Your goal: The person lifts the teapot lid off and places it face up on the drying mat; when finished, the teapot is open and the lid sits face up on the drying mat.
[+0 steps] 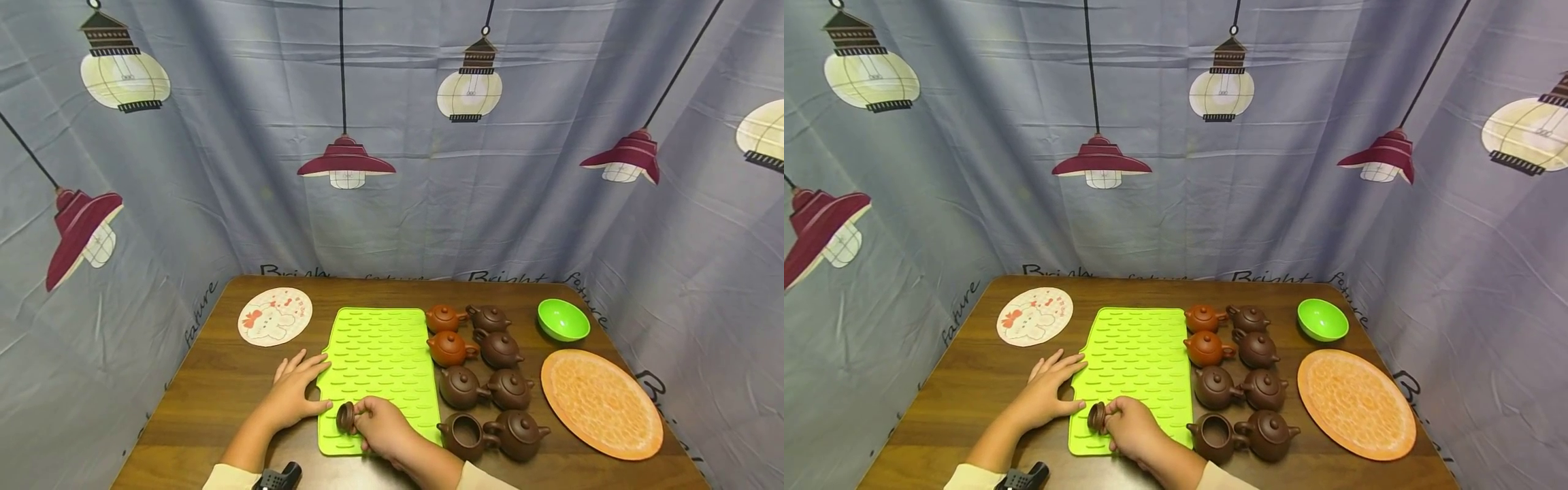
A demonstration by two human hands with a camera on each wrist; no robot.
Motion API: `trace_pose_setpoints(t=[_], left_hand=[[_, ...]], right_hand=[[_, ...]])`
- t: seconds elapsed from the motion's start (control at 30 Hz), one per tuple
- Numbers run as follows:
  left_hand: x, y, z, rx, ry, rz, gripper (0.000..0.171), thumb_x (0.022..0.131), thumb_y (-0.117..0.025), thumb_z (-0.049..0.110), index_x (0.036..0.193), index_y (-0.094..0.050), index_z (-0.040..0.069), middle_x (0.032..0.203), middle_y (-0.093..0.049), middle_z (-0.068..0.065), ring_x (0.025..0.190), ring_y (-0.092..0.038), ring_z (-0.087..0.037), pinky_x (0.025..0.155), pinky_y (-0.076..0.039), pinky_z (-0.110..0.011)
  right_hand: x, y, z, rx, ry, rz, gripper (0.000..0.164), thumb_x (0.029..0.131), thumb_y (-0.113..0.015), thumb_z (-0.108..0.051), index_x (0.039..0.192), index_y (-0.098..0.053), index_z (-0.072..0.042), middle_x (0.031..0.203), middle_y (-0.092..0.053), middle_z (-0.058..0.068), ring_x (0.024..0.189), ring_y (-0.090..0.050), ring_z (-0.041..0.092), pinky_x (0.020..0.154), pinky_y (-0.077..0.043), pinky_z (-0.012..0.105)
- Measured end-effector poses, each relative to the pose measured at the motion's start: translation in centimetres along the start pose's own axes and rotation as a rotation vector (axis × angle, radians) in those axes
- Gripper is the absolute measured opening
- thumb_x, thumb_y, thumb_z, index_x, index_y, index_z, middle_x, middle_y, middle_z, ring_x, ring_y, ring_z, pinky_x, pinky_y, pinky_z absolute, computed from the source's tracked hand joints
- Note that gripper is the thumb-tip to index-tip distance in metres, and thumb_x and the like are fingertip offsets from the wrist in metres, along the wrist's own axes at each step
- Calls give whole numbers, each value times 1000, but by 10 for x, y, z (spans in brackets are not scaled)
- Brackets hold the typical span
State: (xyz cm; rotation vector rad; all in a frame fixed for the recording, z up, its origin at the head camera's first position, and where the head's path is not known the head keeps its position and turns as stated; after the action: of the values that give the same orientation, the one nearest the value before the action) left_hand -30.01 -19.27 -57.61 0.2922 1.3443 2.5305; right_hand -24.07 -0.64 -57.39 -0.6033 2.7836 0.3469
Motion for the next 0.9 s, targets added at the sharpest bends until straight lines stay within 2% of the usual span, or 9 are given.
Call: trace_pose_setpoints(t=[0.23,0.6,0.9], left_hand=[[1,1,1,-1,0,3,83,83,-86,51,153,-56,18,166,-43,2,160,-19,-43,126,-2,-71],[0,1,2,0,-7,17,81,82,-86,49,151,-57,17,165,-45,1,159,-21,-43,125,-3,-72],[0,0,1,5,-7,11,81,83,-86,49,152,-56,18,165,-44,2,160,-20,-42,126,-2,-72]], right_hand=[[1,-3,-2,-39,18,12,12,99,-58,-4,95,-67,-8,80,-68,8,47,-51,10,41,-43,19],[2,-1,-3,-49,1,71,7,99,-64,-5,93,-66,-10,76,-68,6,44,-52,11,40,-45,20],[5,-2,-6,-135,29,104,14,98,-57,-2,90,-63,-11,72,-67,4,41,-53,11,36,-42,20]])
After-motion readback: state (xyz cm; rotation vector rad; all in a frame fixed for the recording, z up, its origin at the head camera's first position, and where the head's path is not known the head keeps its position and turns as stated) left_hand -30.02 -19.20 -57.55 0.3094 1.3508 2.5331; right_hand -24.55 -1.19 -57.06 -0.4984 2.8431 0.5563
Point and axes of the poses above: each hand's wrist, its own x-axis towards the middle knuckle, its own y-axis out of the back of the hand, z = x × y, the point moved 9 cm from there along x, towards the middle knuckle
